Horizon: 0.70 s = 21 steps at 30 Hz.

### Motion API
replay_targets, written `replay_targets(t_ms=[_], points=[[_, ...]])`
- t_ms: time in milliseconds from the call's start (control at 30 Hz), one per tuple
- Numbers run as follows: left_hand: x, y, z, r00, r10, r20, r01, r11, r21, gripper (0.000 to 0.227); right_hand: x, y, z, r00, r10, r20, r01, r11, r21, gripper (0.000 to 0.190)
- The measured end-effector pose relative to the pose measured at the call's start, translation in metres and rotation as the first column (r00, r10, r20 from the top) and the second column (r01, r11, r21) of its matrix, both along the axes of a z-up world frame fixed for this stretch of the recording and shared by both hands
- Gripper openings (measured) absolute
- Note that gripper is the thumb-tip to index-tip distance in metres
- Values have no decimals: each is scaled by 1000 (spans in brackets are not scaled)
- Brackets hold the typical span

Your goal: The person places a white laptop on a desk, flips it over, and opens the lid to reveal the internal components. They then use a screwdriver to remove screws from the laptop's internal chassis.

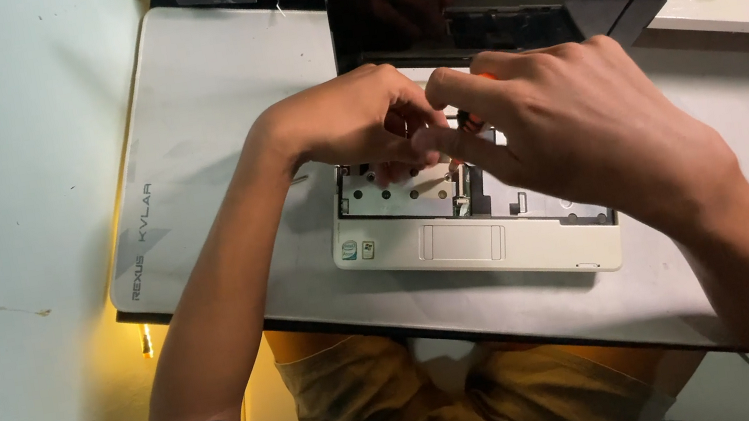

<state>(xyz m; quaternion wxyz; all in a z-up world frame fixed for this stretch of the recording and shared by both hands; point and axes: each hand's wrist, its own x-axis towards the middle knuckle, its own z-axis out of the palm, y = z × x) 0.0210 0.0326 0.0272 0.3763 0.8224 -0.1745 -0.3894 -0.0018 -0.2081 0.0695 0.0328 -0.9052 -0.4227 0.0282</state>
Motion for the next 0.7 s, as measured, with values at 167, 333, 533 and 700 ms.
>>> replay_targets(t_ms=[167,333,533,700], points=[[-3,-3,0,998,-40,52,39,999,8,12,4,-4,-2,991,129,-35,-126,988,90,32],[-6,-5,6,1000,-20,-6,20,1000,-24,10,-4,1,8,994,-13,-108,7,998,-55,43],[-3,-2,5,1000,-8,18,8,1000,-30,14,-1,-2,1,996,55,-67,-54,998,12,29],[-4,0,5,1000,-3,-27,0,996,-90,13,2,-6,-5,989,-57,134,76,987,-141,50]])
